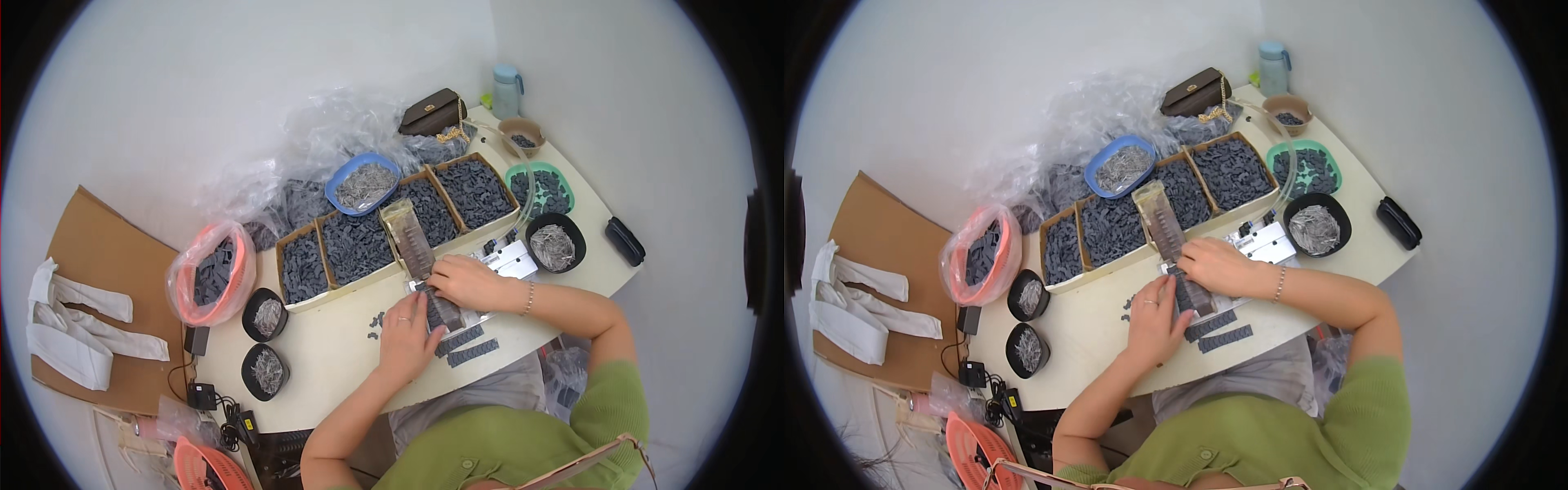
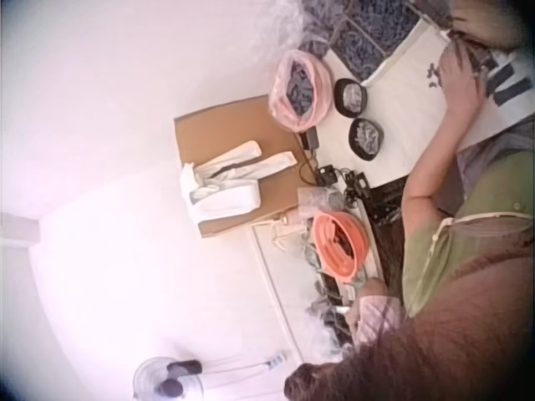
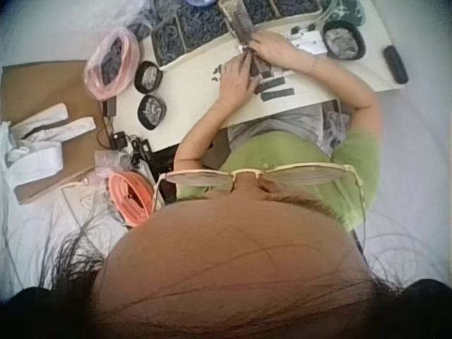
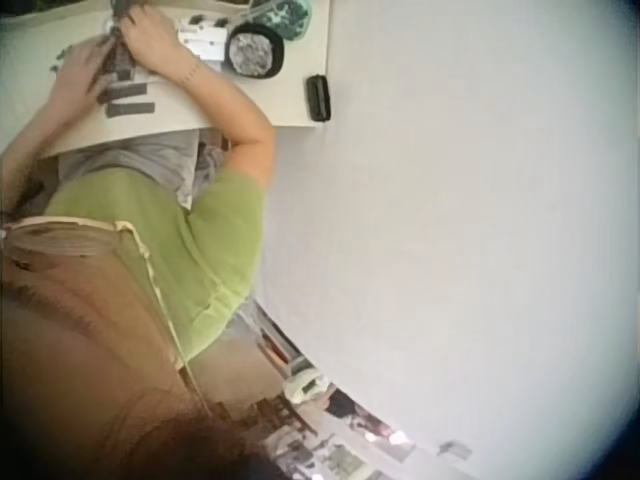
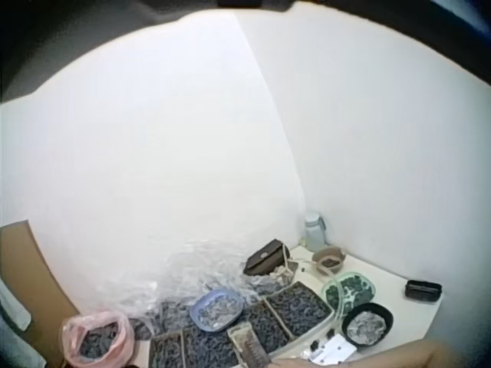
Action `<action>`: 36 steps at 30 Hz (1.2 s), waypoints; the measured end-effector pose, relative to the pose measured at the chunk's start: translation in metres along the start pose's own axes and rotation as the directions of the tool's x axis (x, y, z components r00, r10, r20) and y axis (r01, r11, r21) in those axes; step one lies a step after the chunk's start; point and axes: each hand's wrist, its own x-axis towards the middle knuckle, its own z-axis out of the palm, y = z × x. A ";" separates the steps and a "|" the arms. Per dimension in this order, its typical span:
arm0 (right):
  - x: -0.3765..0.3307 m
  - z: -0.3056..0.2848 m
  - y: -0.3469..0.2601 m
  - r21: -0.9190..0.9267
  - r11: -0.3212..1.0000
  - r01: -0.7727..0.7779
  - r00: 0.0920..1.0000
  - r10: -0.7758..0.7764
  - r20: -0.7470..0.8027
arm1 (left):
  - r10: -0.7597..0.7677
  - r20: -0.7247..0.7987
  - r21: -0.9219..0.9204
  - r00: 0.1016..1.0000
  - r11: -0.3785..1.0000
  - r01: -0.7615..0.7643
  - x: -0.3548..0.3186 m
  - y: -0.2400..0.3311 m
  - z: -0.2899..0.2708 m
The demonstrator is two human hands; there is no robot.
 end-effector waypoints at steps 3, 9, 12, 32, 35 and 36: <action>-0.009 -0.014 0.002 -0.022 0.996 -0.089 0.996 0.089 0.011 | -0.031 -0.018 0.000 0.999 1.000 0.031 0.008 -0.009 0.000; -0.023 -0.013 -0.014 -0.149 0.987 -0.053 0.997 0.045 -0.058 | 0.031 0.049 0.027 0.998 0.999 -0.032 0.014 -0.008 0.007; -0.022 -0.012 -0.018 -0.140 0.989 -0.037 0.996 0.026 -0.081 | 0.046 0.028 0.028 0.999 0.999 -0.047 0.018 -0.008 0.007; -0.020 -0.011 -0.018 -0.298 0.954 0.017 0.999 -0.025 -0.022 | 0.073 0.034 0.065 0.997 0.995 -0.075 0.012 -0.002 0.007; -0.027 -0.013 -0.022 -0.260 0.965 0.019 0.999 -0.027 -0.024 | 0.071 0.082 0.025 0.994 0.997 -0.073 0.004 0.003 0.007; -0.030 -0.014 -0.023 -0.251 0.968 0.024 0.999 -0.032 -0.027 | 0.072 0.102 0.012 0.992 0.997 -0.073 0.000 0.005 0.007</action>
